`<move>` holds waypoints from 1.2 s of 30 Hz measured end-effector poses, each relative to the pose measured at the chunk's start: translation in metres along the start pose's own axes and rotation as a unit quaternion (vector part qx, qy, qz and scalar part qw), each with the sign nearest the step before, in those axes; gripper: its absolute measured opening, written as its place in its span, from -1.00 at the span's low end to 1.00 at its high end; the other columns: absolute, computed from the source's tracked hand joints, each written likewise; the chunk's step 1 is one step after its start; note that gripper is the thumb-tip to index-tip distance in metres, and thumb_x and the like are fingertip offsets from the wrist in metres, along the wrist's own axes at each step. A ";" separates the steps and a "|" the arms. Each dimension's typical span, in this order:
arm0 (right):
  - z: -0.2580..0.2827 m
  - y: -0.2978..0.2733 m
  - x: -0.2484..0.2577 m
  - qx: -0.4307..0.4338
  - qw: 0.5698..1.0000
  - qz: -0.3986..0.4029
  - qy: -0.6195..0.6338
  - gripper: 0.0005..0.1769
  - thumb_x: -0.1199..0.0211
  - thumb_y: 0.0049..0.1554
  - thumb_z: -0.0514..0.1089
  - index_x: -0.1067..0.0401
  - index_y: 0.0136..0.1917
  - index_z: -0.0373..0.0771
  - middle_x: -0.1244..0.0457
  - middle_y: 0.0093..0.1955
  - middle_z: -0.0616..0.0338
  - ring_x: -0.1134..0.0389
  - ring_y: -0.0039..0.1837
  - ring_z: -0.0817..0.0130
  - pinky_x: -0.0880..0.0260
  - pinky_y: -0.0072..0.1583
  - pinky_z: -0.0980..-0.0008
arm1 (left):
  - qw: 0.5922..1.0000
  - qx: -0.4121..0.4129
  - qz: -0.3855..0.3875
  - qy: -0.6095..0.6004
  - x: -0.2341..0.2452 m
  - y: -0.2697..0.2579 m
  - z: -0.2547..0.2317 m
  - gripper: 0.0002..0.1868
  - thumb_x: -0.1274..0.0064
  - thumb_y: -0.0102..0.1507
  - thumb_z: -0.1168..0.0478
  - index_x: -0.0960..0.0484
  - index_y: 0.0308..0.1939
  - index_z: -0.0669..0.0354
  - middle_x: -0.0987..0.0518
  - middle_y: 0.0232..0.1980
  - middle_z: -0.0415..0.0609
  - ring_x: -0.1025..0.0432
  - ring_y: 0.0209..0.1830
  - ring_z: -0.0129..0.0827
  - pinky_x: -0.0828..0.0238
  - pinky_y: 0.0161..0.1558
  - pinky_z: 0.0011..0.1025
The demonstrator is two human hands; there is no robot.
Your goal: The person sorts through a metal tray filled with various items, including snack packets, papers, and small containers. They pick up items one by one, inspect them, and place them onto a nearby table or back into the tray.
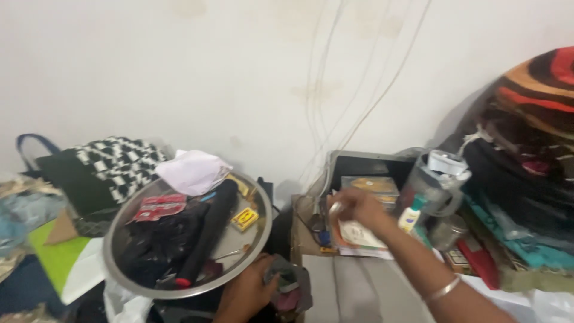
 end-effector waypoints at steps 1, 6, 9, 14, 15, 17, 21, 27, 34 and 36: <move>-0.014 0.014 0.028 0.004 0.998 -0.060 0.023 -0.79 -0.38 0.03 -0.36 -0.62 -0.02 -0.25 -0.43 -0.11 0.10 -0.48 -0.05 0.38 -0.56 -0.01 0.40 | 0.998 -0.046 -0.036 0.023 -0.005 0.001 0.008 -0.56 -0.28 0.08 0.13 -0.67 0.03 0.12 -0.63 0.05 0.04 -0.43 0.16 0.07 -0.31 0.23 -0.12; -0.025 0.028 0.155 -0.017 0.910 -0.338 -0.239 -0.66 -0.42 0.04 -0.11 -0.58 0.09 -0.24 -0.40 0.00 -0.05 -0.44 0.03 0.10 -0.44 0.10 0.18 | 0.998 -0.010 0.015 0.064 -0.007 0.011 0.007 -0.42 -0.31 0.03 0.14 -0.65 0.17 -0.02 -0.61 0.14 -0.02 -0.39 0.22 0.00 -0.23 0.26 -0.12; -0.036 0.018 0.195 0.012 0.827 -0.401 -0.393 -0.55 -0.42 0.09 0.00 -0.53 0.14 -0.33 -0.31 0.18 -0.21 -0.37 0.16 -0.13 -0.39 0.18 0.03 | 0.997 -0.014 0.004 0.082 -0.011 0.013 0.013 -0.38 -0.32 -0.03 0.19 -0.66 0.16 -0.01 -0.60 0.14 -0.02 -0.36 0.25 0.00 -0.18 0.28 -0.09; -0.062 -0.002 0.202 -0.109 0.816 -0.280 -0.494 -0.40 -0.36 0.13 0.21 -0.53 0.11 -0.40 -0.22 0.36 -0.23 -0.32 0.31 -0.15 -0.36 0.29 0.00 | 0.996 0.039 0.021 0.074 -0.003 0.008 0.004 -0.42 -0.25 0.03 0.20 -0.63 0.17 -0.02 -0.59 0.13 -0.06 -0.38 0.27 -0.07 -0.27 0.29 -0.17; -0.070 -0.006 0.198 -0.143 0.797 -0.254 -0.529 -0.41 -0.31 0.15 0.23 -0.53 0.17 -0.32 -0.25 0.36 -0.16 -0.33 0.34 -0.11 -0.38 0.32 0.00 | 0.997 0.020 0.006 0.070 -0.001 0.005 0.001 -0.42 -0.26 0.03 0.21 -0.64 0.17 0.00 -0.59 0.15 -0.03 -0.36 0.27 -0.03 -0.23 0.29 -0.13; -0.082 -0.009 0.193 -0.168 0.779 -0.222 -0.562 -0.40 -0.26 0.16 0.26 -0.53 0.23 -0.25 -0.28 0.36 -0.10 -0.33 0.38 -0.07 -0.39 0.35 0.01 | 0.997 0.010 -0.013 0.071 -0.002 0.002 0.001 -0.42 -0.27 0.03 0.22 -0.64 0.17 0.02 -0.59 0.17 0.00 -0.35 0.27 0.02 -0.20 0.29 -0.10; -0.092 -0.004 0.186 -0.174 0.765 -0.272 -0.557 -0.18 -0.37 0.02 0.16 -0.29 0.47 -0.15 -0.17 0.43 -0.17 -0.15 0.44 -0.18 -0.13 0.33 -0.30 | 0.999 -0.004 -0.024 0.036 -0.007 -0.001 0.008 -0.44 -0.24 0.07 0.22 -0.61 0.19 0.09 -0.58 0.17 0.06 -0.35 0.27 0.05 -0.21 0.28 -0.12; -0.009 0.024 0.095 0.004 0.750 -0.290 -0.594 -0.26 -0.36 -0.09 -0.03 -0.39 0.37 -0.22 -0.23 0.35 -0.17 -0.24 0.33 -0.09 -0.25 0.27 -0.10 | 1.000 0.025 -0.003 0.010 -0.002 -0.004 0.002 -0.48 -0.21 0.12 0.21 -0.59 0.18 0.08 -0.58 0.15 0.04 -0.41 0.22 0.02 -0.31 0.23 -0.17; 0.165 0.032 -0.120 0.028 0.962 0.058 -0.266 -0.43 -0.30 -0.01 0.39 -0.66 0.03 -0.04 -0.44 0.03 0.17 -0.45 0.12 0.20 -0.42 0.20 0.15 | 0.999 -0.027 -0.035 0.017 -0.010 -0.004 0.013 -0.49 -0.14 0.10 0.32 -0.58 0.16 0.15 -0.58 0.13 0.12 -0.41 0.21 0.08 -0.30 0.23 -0.12; 0.150 0.038 -0.164 0.075 0.929 0.058 -0.358 -0.38 -0.33 -0.01 0.40 -0.57 0.11 -0.07 -0.39 0.06 0.16 -0.38 0.16 0.17 -0.36 0.20 0.10 | 0.998 -0.028 -0.044 0.019 -0.006 -0.006 0.005 -0.50 -0.13 0.10 0.34 -0.60 0.16 0.14 -0.57 0.14 0.16 -0.39 0.22 0.11 -0.30 0.21 -0.10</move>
Point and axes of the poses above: each hand's wrist, its own y-axis towards the middle knuckle, its own x-axis out of the back of the hand, z = x × y, the point moved 1 cm from there along y, towards the middle knuckle
